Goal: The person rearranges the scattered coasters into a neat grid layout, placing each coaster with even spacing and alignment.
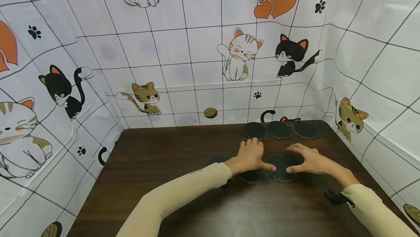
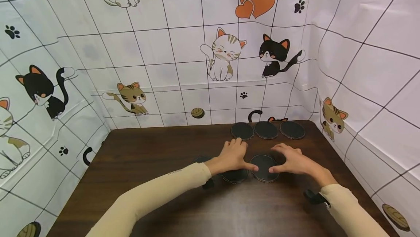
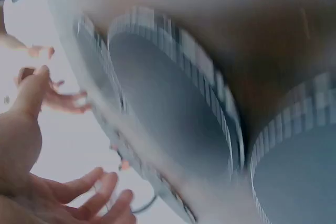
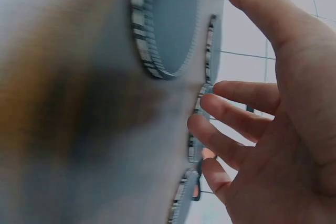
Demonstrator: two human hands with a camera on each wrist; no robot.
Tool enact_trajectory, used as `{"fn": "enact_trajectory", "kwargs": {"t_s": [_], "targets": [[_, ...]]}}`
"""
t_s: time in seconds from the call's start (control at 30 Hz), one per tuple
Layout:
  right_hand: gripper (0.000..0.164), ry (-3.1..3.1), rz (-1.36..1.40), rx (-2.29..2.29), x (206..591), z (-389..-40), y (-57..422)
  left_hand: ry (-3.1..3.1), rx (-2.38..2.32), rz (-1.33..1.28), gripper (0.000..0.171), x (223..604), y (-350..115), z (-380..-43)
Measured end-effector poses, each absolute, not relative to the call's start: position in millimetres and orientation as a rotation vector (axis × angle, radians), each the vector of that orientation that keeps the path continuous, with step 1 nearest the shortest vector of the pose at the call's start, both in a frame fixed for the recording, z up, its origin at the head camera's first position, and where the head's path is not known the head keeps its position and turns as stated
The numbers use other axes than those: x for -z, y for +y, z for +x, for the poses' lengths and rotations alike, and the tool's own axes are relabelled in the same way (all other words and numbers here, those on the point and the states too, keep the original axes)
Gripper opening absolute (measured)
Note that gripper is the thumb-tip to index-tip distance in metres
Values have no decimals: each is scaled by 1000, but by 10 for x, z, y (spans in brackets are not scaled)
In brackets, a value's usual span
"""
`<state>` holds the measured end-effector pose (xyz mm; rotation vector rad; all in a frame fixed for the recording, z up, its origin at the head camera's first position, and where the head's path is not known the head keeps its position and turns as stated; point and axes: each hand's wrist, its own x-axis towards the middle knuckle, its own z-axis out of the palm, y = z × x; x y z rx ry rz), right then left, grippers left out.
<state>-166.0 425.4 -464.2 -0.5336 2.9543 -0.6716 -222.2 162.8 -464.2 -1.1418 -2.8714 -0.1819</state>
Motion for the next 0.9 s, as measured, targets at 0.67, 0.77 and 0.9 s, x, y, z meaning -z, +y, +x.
{"fn": "enact_trajectory", "kwargs": {"t_s": [0.67, 0.77, 0.9], "targets": [[98, 2990, -453, 520, 4624, -2908, 3872, -3006, 326, -1033, 103, 4947, 1381, -3454], [100, 3010, -441, 453, 4668, -2973, 3853, -3019, 302, -1042, 103, 4950, 1387, -3506], [102, 3039, -448, 412, 4679, -3034, 3820, -3044, 281, -1058, 103, 4951, 1387, -3588]]}}
